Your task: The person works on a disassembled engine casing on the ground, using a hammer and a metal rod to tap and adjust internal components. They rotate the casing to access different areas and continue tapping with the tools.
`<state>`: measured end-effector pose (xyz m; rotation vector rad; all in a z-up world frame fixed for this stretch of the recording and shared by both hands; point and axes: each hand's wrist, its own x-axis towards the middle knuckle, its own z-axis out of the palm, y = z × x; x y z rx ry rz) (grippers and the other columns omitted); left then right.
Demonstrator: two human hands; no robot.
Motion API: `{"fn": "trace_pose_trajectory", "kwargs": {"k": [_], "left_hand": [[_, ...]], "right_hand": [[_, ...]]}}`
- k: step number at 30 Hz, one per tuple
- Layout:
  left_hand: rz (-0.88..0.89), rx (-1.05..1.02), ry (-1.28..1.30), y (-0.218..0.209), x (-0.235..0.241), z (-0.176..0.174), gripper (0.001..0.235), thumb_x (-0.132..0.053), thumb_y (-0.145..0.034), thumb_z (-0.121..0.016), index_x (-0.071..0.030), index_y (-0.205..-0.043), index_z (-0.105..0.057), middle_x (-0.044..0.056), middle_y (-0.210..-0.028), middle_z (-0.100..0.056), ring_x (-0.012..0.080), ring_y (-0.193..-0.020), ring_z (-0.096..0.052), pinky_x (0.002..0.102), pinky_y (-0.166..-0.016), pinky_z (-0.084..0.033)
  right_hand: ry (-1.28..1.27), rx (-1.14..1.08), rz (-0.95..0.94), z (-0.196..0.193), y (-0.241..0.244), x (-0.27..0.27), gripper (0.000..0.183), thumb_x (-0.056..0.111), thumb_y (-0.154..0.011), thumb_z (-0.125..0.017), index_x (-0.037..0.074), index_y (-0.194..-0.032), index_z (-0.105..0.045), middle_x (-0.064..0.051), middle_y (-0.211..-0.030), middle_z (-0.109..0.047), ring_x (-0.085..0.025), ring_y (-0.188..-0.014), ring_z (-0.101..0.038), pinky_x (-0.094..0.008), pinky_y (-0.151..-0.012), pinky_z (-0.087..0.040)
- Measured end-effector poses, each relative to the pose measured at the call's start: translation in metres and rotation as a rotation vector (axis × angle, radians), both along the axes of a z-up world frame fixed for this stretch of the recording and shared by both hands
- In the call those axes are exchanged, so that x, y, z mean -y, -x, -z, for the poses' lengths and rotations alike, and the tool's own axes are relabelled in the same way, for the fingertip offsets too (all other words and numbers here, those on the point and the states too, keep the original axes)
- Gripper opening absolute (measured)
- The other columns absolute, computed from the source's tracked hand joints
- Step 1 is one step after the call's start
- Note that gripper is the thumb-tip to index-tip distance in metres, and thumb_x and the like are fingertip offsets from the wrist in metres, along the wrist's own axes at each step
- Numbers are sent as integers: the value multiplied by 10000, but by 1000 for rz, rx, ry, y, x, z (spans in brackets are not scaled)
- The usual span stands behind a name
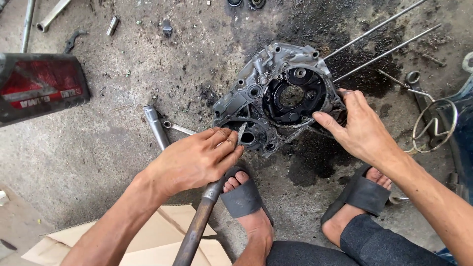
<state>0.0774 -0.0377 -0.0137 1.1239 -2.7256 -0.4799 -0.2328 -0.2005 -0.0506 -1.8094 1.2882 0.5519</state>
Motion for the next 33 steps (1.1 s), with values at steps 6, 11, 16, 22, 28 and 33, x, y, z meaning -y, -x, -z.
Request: {"fn": "trace_pose_trajectory", "kwargs": {"k": [6, 11, 16, 22, 28, 33], "left_hand": [[90, 104, 71, 3, 13, -3, 199, -131, -989, -583, -18, -1118, -684, 185, -1121, -704, 297, -1009, -689, 378, -940, -551], [97, 95, 7, -4, 15, -4, 193, -121, -996, -576, -1, -1124, -656, 174, -1091, -693, 290, -975, -678, 382, -915, -561], [132, 126, -13, -3, 16, -7, 224, -126, -965, -600, -15, -1148, -666, 173, -1105, -702, 284, -1018, -687, 385, -950, -562], [151, 150, 37, 2, 23, -11, 122, -109, -987, -568, -49, -1011, -672, 132, -999, -697, 283, -947, -660, 374, -874, -545], [191, 282, -64, -10, 9, -3, 55, -197, -929, -709, -154, -947, -679, 69, -935, -726, 218, -833, -676, 393, -836, -582], [-88, 26, -221, -25, -4, -5, 233, -86, -969, -595, 58, -1145, -644, 209, -1096, -698, 329, -976, -681, 439, -853, -587]], "right_hand": [[-10, 39, -36, 3, 1, 2, 929, 591, -936, -536, -79, -1534, -303, -256, -1423, -430, -462, -1257, -520, -585, -1025, -439], [-8, 27, -37, 4, 2, 2, 924, 588, -933, -548, -72, -1533, -304, -259, -1420, -429, -494, -1218, -540, -614, -992, -456], [27, 58, -52, 10, 6, 1, 914, 577, -935, -566, -77, -1526, -321, -262, -1387, -447, -512, -1220, -537, -616, -985, -452], [37, 43, -75, 8, 3, 2, 904, 579, -932, -566, -59, -1527, -327, -260, -1371, -451, -537, -1158, -561, -642, -949, -467], [60, 56, -132, 8, 5, 2, 885, 548, -945, -567, -77, -1521, -321, -274, -1331, -460, -536, -1112, -577, -645, -917, -491], [48, 29, -150, 6, 1, 0, 897, 560, -948, -547, -80, -1530, -311, -264, -1288, -467, -524, -970, -632, -649, -843, -526]]}}
